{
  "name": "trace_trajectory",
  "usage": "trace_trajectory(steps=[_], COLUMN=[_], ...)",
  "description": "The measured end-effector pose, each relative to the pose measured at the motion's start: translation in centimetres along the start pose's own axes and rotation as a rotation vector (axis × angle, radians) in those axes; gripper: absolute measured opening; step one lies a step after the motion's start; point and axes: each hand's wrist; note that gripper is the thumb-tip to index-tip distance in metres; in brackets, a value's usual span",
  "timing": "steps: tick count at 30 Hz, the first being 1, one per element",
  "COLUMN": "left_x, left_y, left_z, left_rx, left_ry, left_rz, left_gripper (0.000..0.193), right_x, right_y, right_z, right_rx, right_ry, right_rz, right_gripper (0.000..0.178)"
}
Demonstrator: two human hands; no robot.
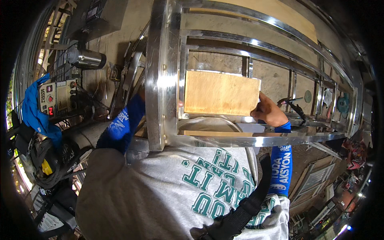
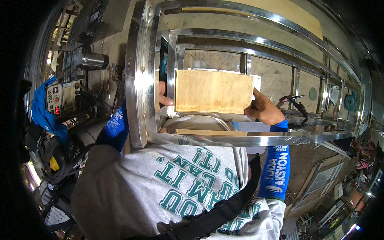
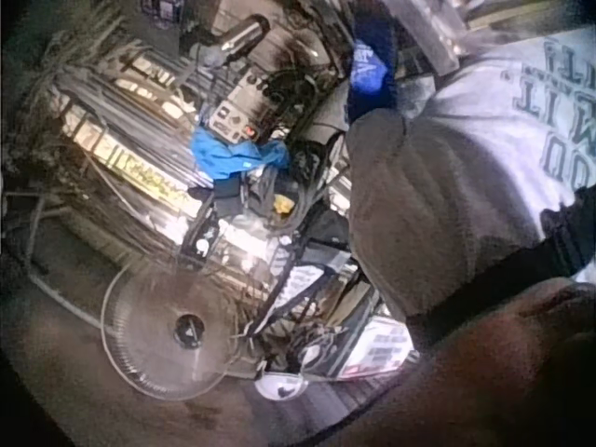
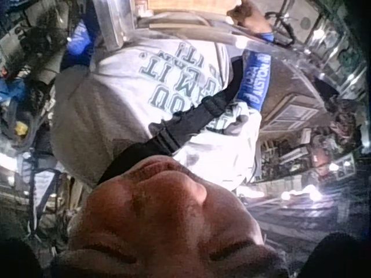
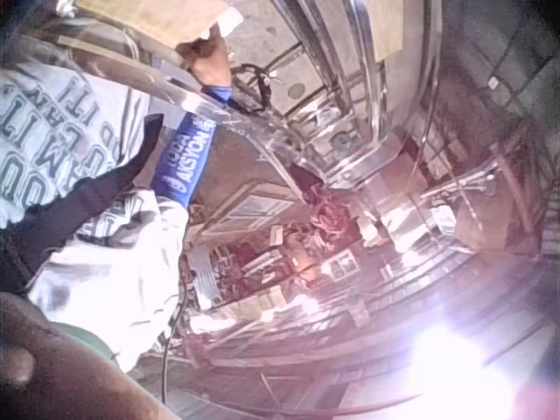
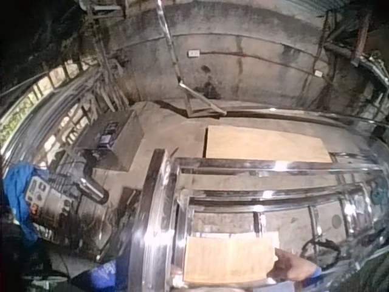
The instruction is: The person uses an angle grinder to smooth edges on a metal frame, then uses a welding torch to tack weld joints. They repeatedly position and clamp metal bars and a wooden block within the frame, adjusting alignment and securing pieces.
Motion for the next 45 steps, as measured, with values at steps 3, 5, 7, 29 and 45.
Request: trace_trajectory(steps=[3, 5, 7, 29, 45], left_x=[0.1, 0.4, 0.6, -0.3, -1.8], left_y=[0.5, 1.1, 1.2, 0.7, 0.5], left_z=[0.3, 0.4, 0.6, 1.6, 2.2], left_rx=[-0.018, -0.028, -0.04, -0.081, -0.102], left_ry=[-0.008, -0.006, -0.002, 0.019, 0.024], left_rz=[0.051, 0.082, 0.11, 0.229, 0.243], left_gripper=[0.048, 0.047, 0.046, 0.037, 0.032], right_x=[-0.2, 0.1, -0.1, -0.4, -1.0], right_y=[0.0, 0.0, 0.0, 0.2, -0.1], right_z=[0.4, -0.1, 0.2, 0.6, 0.4], right_rx=[-0.024, -0.041, -0.039, -0.059, 0.011], right_ry=[-0.012, -0.001, 0.022, -0.008, -0.051], right_rz=[-0.02, -0.04, -0.046, -0.059, -0.056], right_gripper=[0.092, 0.092, 0.093, 0.086, 0.083])
Point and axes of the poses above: each hand's wrist, its own y-axis towards the middle knuckle, its own x-axis out of the back of the hand, z = x × y, and after that the axes turned 12 degrees about y, right-handed
